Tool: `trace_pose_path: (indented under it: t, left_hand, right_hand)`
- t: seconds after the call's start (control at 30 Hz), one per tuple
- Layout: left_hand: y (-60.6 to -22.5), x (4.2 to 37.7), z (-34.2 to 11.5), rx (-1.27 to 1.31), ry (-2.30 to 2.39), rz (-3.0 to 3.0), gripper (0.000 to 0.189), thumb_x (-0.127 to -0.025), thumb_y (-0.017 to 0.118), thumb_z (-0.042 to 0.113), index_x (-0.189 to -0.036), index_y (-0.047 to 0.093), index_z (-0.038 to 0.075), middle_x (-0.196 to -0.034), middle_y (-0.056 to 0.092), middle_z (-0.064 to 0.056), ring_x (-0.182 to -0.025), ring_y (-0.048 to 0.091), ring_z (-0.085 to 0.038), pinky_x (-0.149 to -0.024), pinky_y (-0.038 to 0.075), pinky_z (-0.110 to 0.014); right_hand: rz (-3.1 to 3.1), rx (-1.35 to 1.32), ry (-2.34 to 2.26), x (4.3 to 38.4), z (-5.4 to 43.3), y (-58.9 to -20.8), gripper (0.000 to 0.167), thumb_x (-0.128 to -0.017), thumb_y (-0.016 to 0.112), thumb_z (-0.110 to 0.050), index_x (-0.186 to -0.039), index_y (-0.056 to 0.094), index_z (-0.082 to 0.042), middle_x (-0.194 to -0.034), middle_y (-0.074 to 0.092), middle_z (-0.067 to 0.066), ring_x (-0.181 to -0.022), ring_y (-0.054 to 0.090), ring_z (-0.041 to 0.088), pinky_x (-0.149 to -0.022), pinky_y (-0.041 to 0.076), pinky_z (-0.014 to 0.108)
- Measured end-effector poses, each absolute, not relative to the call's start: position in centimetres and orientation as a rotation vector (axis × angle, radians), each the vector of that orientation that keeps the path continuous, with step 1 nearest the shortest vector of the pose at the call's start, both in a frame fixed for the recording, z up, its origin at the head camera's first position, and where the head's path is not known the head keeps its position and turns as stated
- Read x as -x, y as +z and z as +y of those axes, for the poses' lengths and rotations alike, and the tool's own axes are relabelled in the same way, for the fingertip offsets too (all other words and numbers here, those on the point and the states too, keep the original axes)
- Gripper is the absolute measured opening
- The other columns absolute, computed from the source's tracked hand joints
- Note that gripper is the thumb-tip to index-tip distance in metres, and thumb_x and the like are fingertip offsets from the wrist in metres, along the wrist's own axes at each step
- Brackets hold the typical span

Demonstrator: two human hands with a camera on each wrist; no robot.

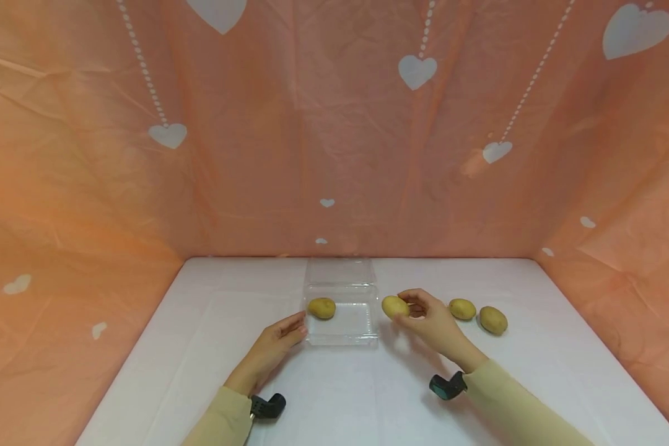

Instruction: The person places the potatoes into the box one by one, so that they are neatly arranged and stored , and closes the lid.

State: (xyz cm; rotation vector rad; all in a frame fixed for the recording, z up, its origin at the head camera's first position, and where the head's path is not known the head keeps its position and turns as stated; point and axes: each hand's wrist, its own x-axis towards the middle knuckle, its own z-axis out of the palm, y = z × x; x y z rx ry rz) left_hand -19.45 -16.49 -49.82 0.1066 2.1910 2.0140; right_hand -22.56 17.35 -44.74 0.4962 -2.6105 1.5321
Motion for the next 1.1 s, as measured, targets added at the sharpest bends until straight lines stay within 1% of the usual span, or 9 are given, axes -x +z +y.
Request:
trace_pose_path:
  t: [0.13,0.23,0.47,0.67,0.77,0.87,0.9,1.0,1.1]
  left_hand:
    - [-49.9,19.5,-16.6,-0.108,2.004,2.190,0.054,-0.095,0.064,0.023,-0.143,0.046,0.003,-0.146,0.043,-0.018,-0.134,0.039,-0.031,-0.106,0.039,-0.039]
    - [-50.0,19.6,-16.7,-0.121,1.994,2.186,0.055,-0.095,0.063,0.024,-0.143,0.046,0.003,-0.146,0.042,-0.018,-0.135,0.038,-0.031,-0.107,0.038,-0.039]
    - [-50.0,19.6,-16.7,-0.126,1.973,2.189,0.058,-0.094,0.065,0.028,-0.143,0.046,0.004,-0.146,0.044,-0.017,-0.134,0.040,-0.030,-0.107,0.039,-0.041]
    - [-49.8,19.6,-16.5,-0.132,1.992,2.191,0.056,-0.094,0.065,0.026,-0.142,0.047,0.002,-0.144,0.044,-0.019,-0.132,0.041,-0.031,-0.106,0.040,-0.041]
    - [-49.8,19.6,-16.6,-0.129,2.007,2.191,0.054,-0.095,0.064,0.023,-0.141,0.048,0.002,-0.144,0.045,-0.020,-0.132,0.042,-0.031,-0.105,0.040,-0.041]
    - [-49.8,19.5,-16.6,-0.122,2.018,2.182,0.054,-0.095,0.064,0.022,-0.141,0.047,0.002,-0.143,0.045,-0.021,-0.132,0.042,-0.031,-0.105,0.041,-0.040]
    - [-49.8,19.5,-16.6,-0.124,2.020,2.180,0.054,-0.095,0.064,0.022,-0.141,0.047,0.001,-0.143,0.045,-0.021,-0.132,0.042,-0.031,-0.105,0.041,-0.040]
    - [-49.9,19.5,-16.6,-0.121,2.032,2.161,0.055,-0.095,0.064,0.022,-0.142,0.046,0.001,-0.144,0.044,-0.021,-0.132,0.041,-0.031,-0.105,0.041,-0.039]
    - [-50.0,19.6,-16.7,-0.120,2.034,2.152,0.055,-0.094,0.065,0.023,-0.142,0.046,0.001,-0.144,0.044,-0.021,-0.133,0.040,-0.031,-0.105,0.040,-0.038]
  right_hand:
    - [-2.597,-0.560,1.467,23.4,14.7,-44.5,0.039,-0.082,0.079,-0.019,-0.116,0.063,-0.007,-0.110,0.068,0.007,-0.100,0.062,0.024,-0.089,0.050,0.050]
    - [-2.611,-0.588,1.437,23.9,13.1,-44.3,0.039,-0.081,0.080,-0.019,-0.116,0.064,-0.012,-0.108,0.068,0.002,-0.102,0.062,0.023,-0.090,0.048,0.054]
    - [-2.685,-0.658,1.382,25.4,11.1,-44.8,0.035,-0.081,0.078,-0.014,-0.114,0.066,-0.015,-0.104,0.067,-0.003,-0.099,0.060,0.019,-0.092,0.047,0.052]
    - [-2.727,-0.665,1.303,26.1,10.2,-45.6,0.033,-0.080,0.080,-0.016,-0.110,0.067,-0.017,-0.099,0.067,-0.005,-0.098,0.059,0.019,-0.091,0.046,0.048]
    - [-2.775,-0.641,1.201,26.4,9.8,-45.7,0.032,-0.079,0.081,-0.022,-0.108,0.069,-0.019,-0.095,0.067,-0.009,-0.103,0.053,0.026,-0.093,0.042,0.046]
    - [-2.837,-0.613,1.112,26.7,9.4,-45.8,0.032,-0.078,0.082,-0.028,-0.107,0.069,-0.022,-0.094,0.066,-0.011,-0.109,0.045,0.031,-0.094,0.037,0.048]
    - [-2.850,-0.621,1.090,26.8,9.3,-45.9,0.032,-0.079,0.082,-0.028,-0.107,0.069,-0.022,-0.094,0.067,-0.011,-0.110,0.045,0.033,-0.096,0.035,0.049]
    - [-2.889,-0.634,1.053,27.0,9.0,-45.9,0.031,-0.079,0.081,-0.030,-0.106,0.068,-0.021,-0.094,0.067,-0.011,-0.111,0.045,0.031,-0.102,0.028,0.049]
    - [-2.900,-0.686,1.018,27.2,8.8,-45.8,0.030,-0.080,0.081,-0.029,-0.106,0.068,-0.020,-0.093,0.067,-0.012,-0.103,0.052,0.023,-0.105,0.022,0.046]
